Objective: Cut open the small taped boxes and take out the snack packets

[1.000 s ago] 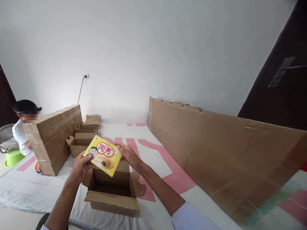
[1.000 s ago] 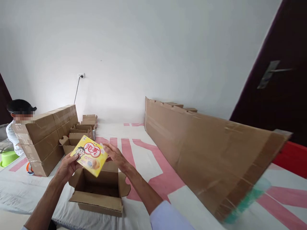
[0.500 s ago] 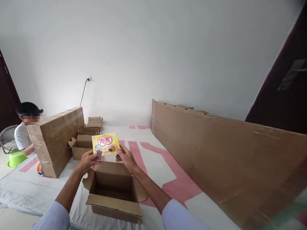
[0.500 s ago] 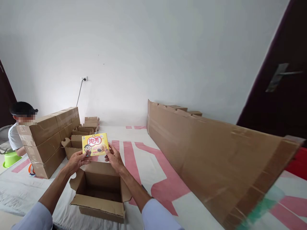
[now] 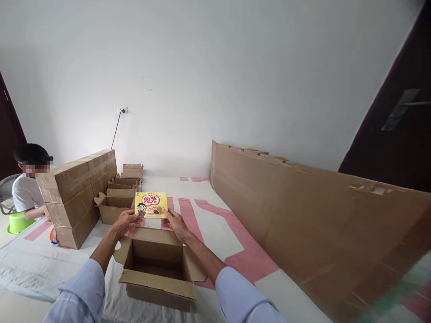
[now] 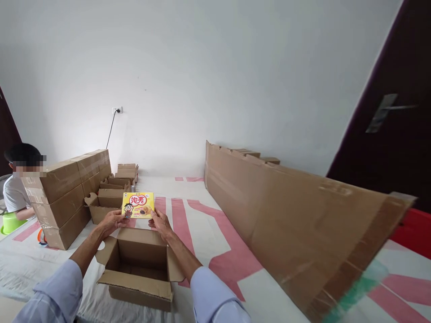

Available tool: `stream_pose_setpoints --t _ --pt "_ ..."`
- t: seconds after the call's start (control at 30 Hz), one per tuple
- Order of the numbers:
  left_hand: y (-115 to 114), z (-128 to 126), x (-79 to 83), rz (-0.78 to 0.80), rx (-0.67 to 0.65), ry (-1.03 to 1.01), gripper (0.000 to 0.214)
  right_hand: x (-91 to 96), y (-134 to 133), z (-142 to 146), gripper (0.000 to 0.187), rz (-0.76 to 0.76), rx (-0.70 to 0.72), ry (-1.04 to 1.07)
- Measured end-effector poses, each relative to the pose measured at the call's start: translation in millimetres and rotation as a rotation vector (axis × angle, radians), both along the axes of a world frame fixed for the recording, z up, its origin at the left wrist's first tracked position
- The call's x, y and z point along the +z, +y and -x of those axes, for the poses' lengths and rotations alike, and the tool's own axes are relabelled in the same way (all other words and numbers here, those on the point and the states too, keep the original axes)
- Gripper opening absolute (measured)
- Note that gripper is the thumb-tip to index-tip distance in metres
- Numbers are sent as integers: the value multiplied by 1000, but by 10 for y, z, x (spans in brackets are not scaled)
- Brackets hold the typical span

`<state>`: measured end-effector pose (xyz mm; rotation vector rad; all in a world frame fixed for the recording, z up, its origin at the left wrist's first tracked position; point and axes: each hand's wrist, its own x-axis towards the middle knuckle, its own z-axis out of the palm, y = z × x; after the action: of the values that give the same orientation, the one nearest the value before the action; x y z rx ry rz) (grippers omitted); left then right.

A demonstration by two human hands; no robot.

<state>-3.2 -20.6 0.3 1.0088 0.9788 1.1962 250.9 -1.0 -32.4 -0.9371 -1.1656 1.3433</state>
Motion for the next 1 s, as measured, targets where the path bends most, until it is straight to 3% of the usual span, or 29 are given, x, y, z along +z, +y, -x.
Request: stream_pose_setpoints --t 0.27,0.57,1.0 --pt "-78 19 -19 7 -38 25 35 -111 -15 -29 53 18 15 57" --pt "-59 46 -206 87 -38 35 29 -355 -13 -52 43 102 19 115" --pt "-56 -27 -239 50 -11 72 27 -286 -73 -46 47 85 -10 53"
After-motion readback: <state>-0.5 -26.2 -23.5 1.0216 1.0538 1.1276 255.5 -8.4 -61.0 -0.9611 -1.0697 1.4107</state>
